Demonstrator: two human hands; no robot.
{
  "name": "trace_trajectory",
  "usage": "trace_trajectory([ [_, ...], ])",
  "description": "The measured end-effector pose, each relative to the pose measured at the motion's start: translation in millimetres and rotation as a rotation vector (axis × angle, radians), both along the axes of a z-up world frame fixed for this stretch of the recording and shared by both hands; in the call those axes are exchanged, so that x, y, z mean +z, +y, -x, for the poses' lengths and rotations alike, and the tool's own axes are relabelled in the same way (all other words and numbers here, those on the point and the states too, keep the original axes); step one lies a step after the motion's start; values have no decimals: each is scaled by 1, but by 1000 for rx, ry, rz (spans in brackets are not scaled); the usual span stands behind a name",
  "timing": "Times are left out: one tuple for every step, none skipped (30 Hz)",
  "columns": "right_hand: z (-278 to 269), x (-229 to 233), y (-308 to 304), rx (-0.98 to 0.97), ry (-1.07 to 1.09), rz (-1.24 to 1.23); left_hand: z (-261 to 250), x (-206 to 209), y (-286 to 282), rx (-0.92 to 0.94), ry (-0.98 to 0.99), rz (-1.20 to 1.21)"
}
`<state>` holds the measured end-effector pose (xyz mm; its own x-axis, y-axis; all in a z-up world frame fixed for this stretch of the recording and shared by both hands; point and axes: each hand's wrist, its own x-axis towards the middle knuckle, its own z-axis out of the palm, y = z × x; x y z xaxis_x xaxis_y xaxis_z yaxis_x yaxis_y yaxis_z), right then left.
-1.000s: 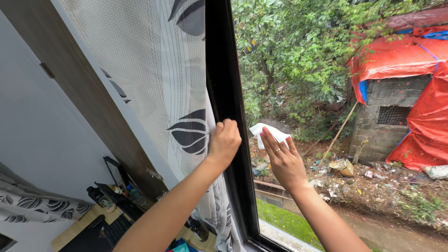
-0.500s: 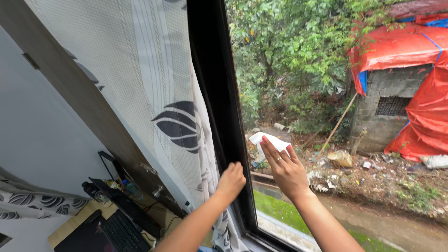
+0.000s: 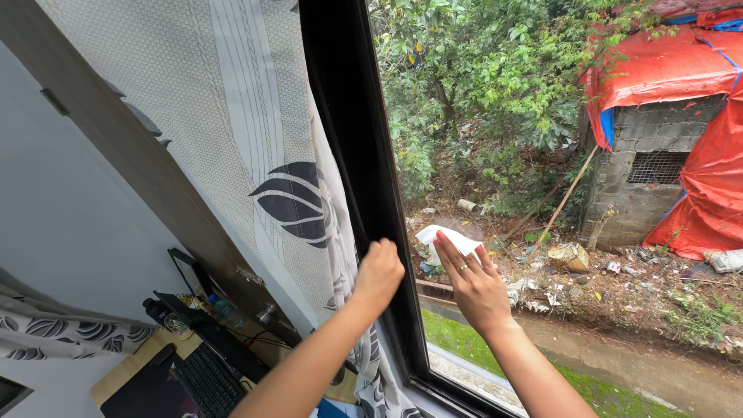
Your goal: The person cleans the window glass and frame by hand using wet wipes.
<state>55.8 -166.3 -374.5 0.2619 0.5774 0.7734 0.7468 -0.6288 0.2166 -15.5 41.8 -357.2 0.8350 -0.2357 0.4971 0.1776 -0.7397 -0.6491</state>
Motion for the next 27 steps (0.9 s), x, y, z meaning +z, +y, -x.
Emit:
trace_trajectory([
  [0, -1, 0, -6, -1, -2, 0, -9, -2, 2, 40, -64],
  [0, -3, 0, -12, -1, -4, 0, -14, -3, 4, 80, -127],
  [0, -5, -2, -13, -1, -2, 0, -14, -3, 3, 80, -125],
  [-1, -6, -3, -11, 11, 13, 1, -8, -1, 4, 45, -93],
  [-2, -7, -2, -7, 24, 27, 3, 1, 1, 9, 10, -63],
  [-2, -9, -1, -4, 24, 28, 5, 12, 1, 11, 11, -62],
  [-2, -10, -1, -22, 26, 35, 4, 26, 1, 21, -48, -26],
  [-2, -11, -1, -40, 28, 42, 3, 39, 0, 30, -106, 10],
  [-1, -13, -1, -39, 27, 43, 1, 52, 0, 30, -107, 12],
  [-1, -14, -2, -41, 18, 29, -1, 64, 1, 34, -171, 26],
  [0, -14, 0, -38, 8, 13, -1, 71, 3, 42, -237, 38],
  [0, -15, 1, -33, 7, 12, 1, 73, 2, 47, -239, 37],
  [0, -16, 2, -18, 23, -10, 2, 69, -1, 26, -245, 13],
  [1, -18, 4, -3, 39, -32, 2, 63, -2, 5, -250, -11],
  [0, -18, 5, -1, 33, -34, 2, 55, -4, 6, -256, -13],
  [0, -19, 6, -19, 13, -36, 3, 44, -5, 34, -153, -19],
  [1, -21, 7, -34, -4, -34, 6, 29, -7, 64, -48, -20],
  [1, -22, 7, -30, -9, -32, 8, 11, -10, 61, -5, -29],
  [1, -23, 7, -20, 0, -42, 11, -6, -13, 57, 39, -41],
  [0, -23, 7, -10, 8, -53, 12, -23, -15, 60, 34, -41],
  [-1, -25, 8, -10, 5, -54, 11, -39, -16, 68, 110, -20],
  [-2, -26, 8, -6, 13, -46, 8, -51, -15, 77, 185, 1],
  [-1, -28, 6, -5, 26, -35, 5, -61, -14, 75, 187, 2],
  [-2, -30, 6, -7, 27, -33, 3, -68, -13, 54, 132, -5],
  [-2, -32, 6, -13, 31, -21, 3, -73, -13, 32, 81, -11],
  [-2, -33, 6, -19, 35, -9, 3, -73, -11, 30, 84, -7],
  [-1, -34, 5, -19, 42, -4, 3, -67, -7, 21, 92, 47],
])
